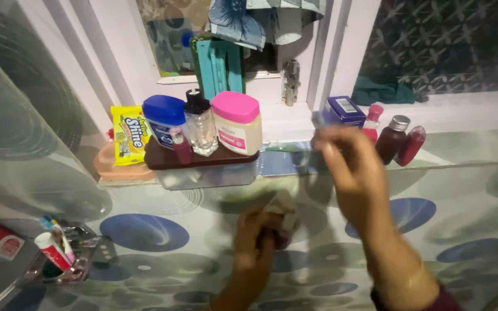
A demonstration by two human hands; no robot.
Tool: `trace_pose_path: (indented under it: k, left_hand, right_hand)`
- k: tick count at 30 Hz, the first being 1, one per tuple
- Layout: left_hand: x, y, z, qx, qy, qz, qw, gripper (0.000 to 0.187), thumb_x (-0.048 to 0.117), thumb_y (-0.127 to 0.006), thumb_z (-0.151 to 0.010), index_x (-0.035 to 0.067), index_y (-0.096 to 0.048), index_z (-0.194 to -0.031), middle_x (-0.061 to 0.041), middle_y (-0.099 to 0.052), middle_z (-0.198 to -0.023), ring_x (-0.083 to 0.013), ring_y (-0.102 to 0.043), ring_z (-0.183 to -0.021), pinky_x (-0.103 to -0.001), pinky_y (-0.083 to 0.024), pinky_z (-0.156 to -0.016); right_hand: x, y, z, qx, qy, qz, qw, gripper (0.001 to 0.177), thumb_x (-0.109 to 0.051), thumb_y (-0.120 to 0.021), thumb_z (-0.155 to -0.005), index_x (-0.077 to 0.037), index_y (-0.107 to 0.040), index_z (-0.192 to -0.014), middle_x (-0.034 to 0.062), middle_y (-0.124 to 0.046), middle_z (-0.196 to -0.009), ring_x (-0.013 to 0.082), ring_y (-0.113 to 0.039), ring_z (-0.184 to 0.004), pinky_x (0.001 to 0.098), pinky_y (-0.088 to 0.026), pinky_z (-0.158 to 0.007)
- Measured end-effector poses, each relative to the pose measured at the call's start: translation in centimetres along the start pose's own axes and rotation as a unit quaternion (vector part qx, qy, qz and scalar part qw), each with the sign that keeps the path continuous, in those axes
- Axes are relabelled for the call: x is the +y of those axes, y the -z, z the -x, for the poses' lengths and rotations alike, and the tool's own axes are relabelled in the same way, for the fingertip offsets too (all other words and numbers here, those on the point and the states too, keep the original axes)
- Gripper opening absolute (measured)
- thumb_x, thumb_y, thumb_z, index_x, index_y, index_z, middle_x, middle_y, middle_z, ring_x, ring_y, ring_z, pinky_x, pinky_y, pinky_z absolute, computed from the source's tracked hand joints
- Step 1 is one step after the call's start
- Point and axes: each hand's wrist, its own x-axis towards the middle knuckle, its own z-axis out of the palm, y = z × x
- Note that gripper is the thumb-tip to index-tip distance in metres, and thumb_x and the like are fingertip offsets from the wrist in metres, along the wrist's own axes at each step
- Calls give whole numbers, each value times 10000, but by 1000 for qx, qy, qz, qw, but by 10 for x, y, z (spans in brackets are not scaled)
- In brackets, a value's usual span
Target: The person wipes several small bottles and containers with a cloth in a bathroom, handling them one at a time and returning them to a corner shelf and the mirror ledge. The person also wipes the mirror surface and a small round container before placing items back on the shelf.
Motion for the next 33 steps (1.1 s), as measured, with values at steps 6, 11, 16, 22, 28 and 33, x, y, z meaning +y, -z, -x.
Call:
trace_pose_path:
  k: [6,11,16,22,28,33]
  left_hand:
    - [-6,24,-9,-1,-75,47,996,329,-160,-480,-914,-6,-597,-1181,-150,-527,-1199,-200,-604,-909,-326,-535,-809]
    - [-18,38,-19,-22,23,172,985,327,-169,-442,-902,-30,-590,-1158,-118,-519,-1156,-139,-619,-771,-275,-553,-720]
    - [-21,50,-24,0,-1,115,993,302,-161,-462,-903,-10,-624,-1108,-121,-539,-1187,-128,-624,-789,-261,-539,-705]
    - [-13,64,-34,15,-42,21,999,310,-123,-505,-846,21,-656,-1076,-129,-555,-1218,-174,-653,-826,-297,-553,-764]
    - [-12,70,-41,41,-108,-77,990,334,-80,-556,-790,46,-687,-1069,-158,-609,-1210,-308,-634,-1070,-381,-495,-947]
    - [-12,73,-41,34,-93,-51,994,310,-67,-559,-814,55,-689,-1067,-161,-626,-1192,-311,-636,-1071,-378,-495,-949]
  right_hand:
    - [-12,-51,-93,-184,-4,-10,983,479,-33,-560,-1034,-48,-454,-1501,107,-529,-1515,227,-506,-1433,347,-434,-1171]
    - [6,-72,-109,-225,8,120,967,607,-10,-573,-980,-96,-406,-1556,110,-461,-1590,232,-425,-1479,352,-350,-1198]
    - [19,-79,-117,-265,29,138,954,606,-55,-617,-978,-105,-420,-1549,102,-526,-1554,203,-490,-1430,341,-376,-1181]
    - [39,-82,-125,-286,4,117,951,529,-82,-648,-963,-86,-520,-1476,83,-660,-1403,153,-594,-1280,319,-458,-1094]
    - [51,-84,-128,-271,1,128,954,430,-64,-657,-950,-55,-604,-1377,63,-731,-1281,137,-652,-1192,307,-504,-1040]
    - [48,-89,-123,-257,-3,90,962,374,-61,-652,-963,-58,-615,-1335,55,-726,-1233,133,-647,-1158,300,-510,-1024]
